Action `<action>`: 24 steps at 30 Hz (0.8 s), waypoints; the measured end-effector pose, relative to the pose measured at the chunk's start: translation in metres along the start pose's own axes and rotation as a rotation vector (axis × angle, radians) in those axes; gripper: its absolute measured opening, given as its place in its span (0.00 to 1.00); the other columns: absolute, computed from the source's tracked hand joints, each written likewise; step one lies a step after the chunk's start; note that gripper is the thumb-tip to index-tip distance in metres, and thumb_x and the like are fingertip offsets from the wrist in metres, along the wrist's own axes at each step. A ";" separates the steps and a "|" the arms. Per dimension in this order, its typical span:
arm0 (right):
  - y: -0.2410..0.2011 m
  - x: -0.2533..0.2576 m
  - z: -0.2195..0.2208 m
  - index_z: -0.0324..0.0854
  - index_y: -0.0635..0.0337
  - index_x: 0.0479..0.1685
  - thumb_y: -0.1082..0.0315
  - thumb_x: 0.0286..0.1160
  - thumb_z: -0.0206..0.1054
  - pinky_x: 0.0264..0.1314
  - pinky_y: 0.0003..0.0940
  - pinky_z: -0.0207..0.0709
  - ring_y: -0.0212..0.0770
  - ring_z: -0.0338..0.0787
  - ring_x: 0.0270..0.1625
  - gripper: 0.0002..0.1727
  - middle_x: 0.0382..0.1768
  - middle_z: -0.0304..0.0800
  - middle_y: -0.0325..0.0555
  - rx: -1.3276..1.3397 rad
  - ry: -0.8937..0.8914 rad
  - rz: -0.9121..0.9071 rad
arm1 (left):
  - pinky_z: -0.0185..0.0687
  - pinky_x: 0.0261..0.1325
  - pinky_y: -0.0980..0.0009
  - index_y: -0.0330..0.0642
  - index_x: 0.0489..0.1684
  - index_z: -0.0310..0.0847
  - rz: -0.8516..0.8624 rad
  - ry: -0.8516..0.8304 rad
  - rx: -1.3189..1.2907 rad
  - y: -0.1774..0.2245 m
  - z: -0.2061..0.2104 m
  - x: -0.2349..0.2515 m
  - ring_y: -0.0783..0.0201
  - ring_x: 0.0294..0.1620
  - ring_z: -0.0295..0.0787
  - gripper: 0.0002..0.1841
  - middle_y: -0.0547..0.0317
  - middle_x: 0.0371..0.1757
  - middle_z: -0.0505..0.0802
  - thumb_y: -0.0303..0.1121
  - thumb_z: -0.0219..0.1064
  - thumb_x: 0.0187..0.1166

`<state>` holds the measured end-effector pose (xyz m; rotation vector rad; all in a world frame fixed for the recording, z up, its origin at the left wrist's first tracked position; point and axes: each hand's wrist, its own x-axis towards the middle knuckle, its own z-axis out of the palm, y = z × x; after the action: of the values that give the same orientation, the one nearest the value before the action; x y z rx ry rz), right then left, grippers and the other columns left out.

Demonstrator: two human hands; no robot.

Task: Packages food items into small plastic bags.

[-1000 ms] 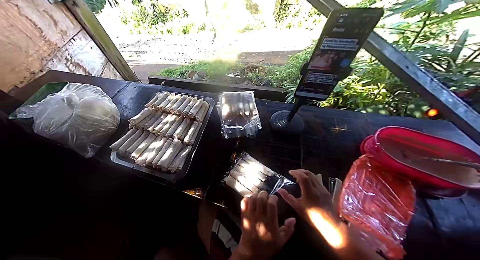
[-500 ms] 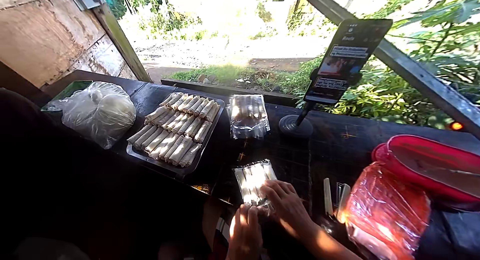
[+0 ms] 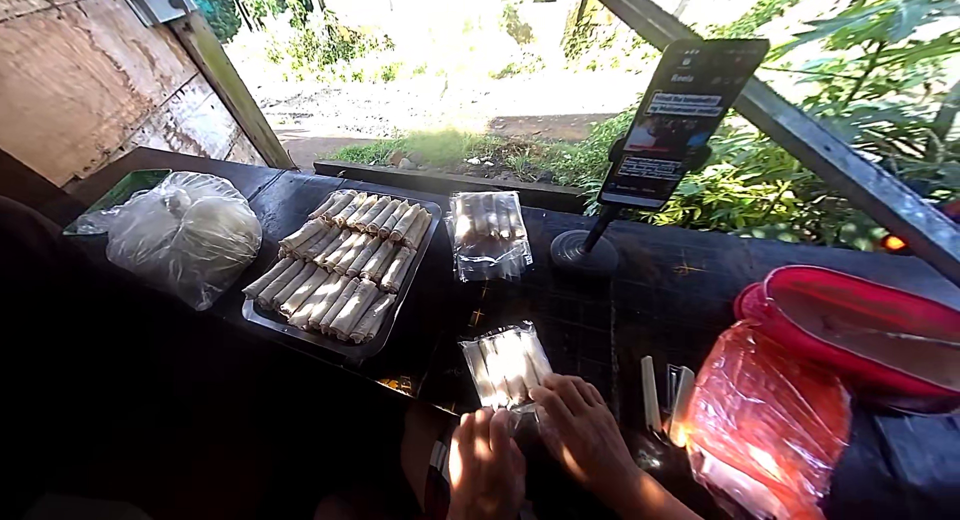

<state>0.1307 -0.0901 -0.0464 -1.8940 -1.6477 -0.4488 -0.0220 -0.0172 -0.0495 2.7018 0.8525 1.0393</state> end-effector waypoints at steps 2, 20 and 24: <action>-0.002 -0.011 -0.003 0.86 0.57 0.40 0.67 0.72 0.55 0.41 0.38 0.84 0.50 0.91 0.42 0.12 0.38 0.90 0.50 0.008 0.047 0.047 | 0.81 0.52 0.63 0.44 0.44 0.90 0.054 0.034 0.042 -0.003 0.010 0.009 0.54 0.50 0.90 0.13 0.55 0.44 0.94 0.41 0.65 0.70; 0.002 -0.019 -0.006 0.84 0.58 0.32 0.73 0.62 0.59 0.41 0.24 0.83 0.40 0.89 0.34 0.07 0.30 0.87 0.46 0.146 0.045 0.138 | 0.81 0.52 0.56 0.47 0.38 0.92 0.154 0.006 0.127 0.008 0.044 0.049 0.54 0.52 0.94 0.12 0.56 0.47 0.97 0.35 0.77 0.56; 0.004 -0.017 -0.006 0.82 0.57 0.29 0.73 0.68 0.57 0.42 0.24 0.83 0.39 0.88 0.35 0.07 0.30 0.87 0.44 0.170 0.045 0.086 | 0.79 0.49 0.58 0.48 0.32 0.92 0.143 -0.004 0.127 0.009 0.051 0.059 0.57 0.48 0.93 0.04 0.58 0.42 0.96 0.33 0.75 0.64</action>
<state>0.1320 -0.1072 -0.0531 -1.8078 -1.5188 -0.3037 0.0508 0.0123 -0.0511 2.9074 0.7592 1.0394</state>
